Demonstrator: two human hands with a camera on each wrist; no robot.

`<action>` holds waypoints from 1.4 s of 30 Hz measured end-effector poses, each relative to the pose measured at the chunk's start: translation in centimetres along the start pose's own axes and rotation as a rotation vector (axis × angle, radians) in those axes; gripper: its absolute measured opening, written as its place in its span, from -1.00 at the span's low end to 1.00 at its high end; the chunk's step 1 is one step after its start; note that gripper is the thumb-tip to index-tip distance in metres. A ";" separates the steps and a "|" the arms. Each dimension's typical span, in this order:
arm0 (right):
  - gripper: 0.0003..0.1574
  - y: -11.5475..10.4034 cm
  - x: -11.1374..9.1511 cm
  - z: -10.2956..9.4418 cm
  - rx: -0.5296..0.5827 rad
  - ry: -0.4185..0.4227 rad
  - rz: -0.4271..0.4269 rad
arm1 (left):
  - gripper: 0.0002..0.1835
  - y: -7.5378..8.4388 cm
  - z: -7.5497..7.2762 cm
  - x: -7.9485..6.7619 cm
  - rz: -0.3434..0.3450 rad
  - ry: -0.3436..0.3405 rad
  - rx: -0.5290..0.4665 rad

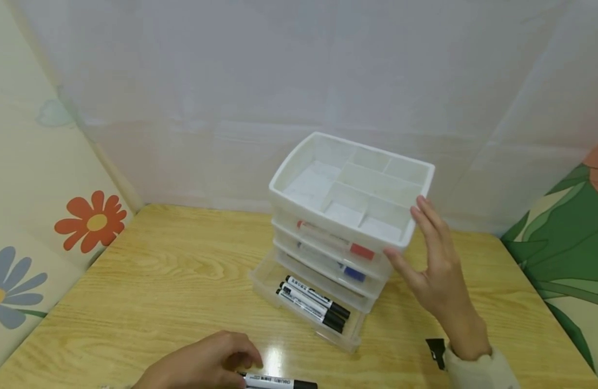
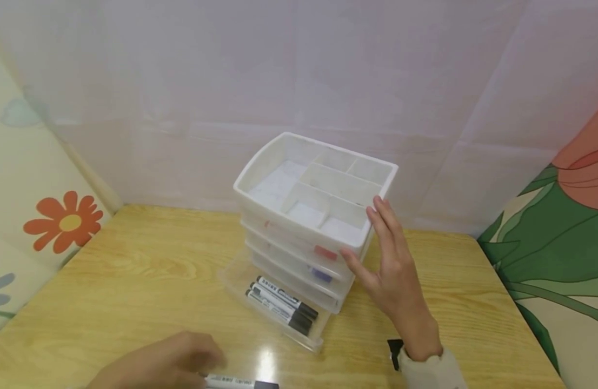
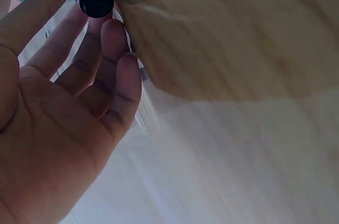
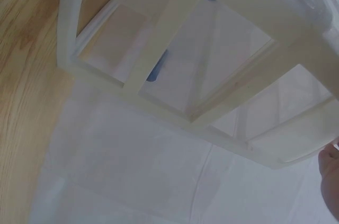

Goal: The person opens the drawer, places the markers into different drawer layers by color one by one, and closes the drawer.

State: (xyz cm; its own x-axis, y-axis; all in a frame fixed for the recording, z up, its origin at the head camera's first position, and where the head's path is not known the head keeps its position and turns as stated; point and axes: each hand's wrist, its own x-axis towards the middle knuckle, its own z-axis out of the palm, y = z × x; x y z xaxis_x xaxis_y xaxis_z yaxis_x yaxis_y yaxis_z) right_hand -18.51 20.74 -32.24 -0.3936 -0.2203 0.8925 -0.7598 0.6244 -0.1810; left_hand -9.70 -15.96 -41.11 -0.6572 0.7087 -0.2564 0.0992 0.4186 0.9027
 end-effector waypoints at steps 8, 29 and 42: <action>-0.07 -0.1 0.1 -0.1 0.000 0.008 -0.004 | -0.89 0.6 0.3 0.3 -0.027 0.025 0.146; -0.07 0.2 -0.2 0.1 -0.002 0.001 -0.014 | -0.89 2.1 -0.2 1.2 0.058 0.127 0.510; -0.06 0.3 -0.4 0.0 -0.022 -0.006 -0.003 | -0.84 3.6 -0.5 1.6 0.222 0.187 0.629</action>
State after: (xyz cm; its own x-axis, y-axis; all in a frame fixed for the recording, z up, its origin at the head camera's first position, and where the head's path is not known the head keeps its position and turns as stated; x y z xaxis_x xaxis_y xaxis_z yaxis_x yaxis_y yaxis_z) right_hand -18.63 21.02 -32.68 -0.3946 -0.2262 0.8906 -0.7493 0.6401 -0.1694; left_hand -10.74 -13.59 -38.08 -0.6836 0.7293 0.0262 0.6233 0.5648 0.5407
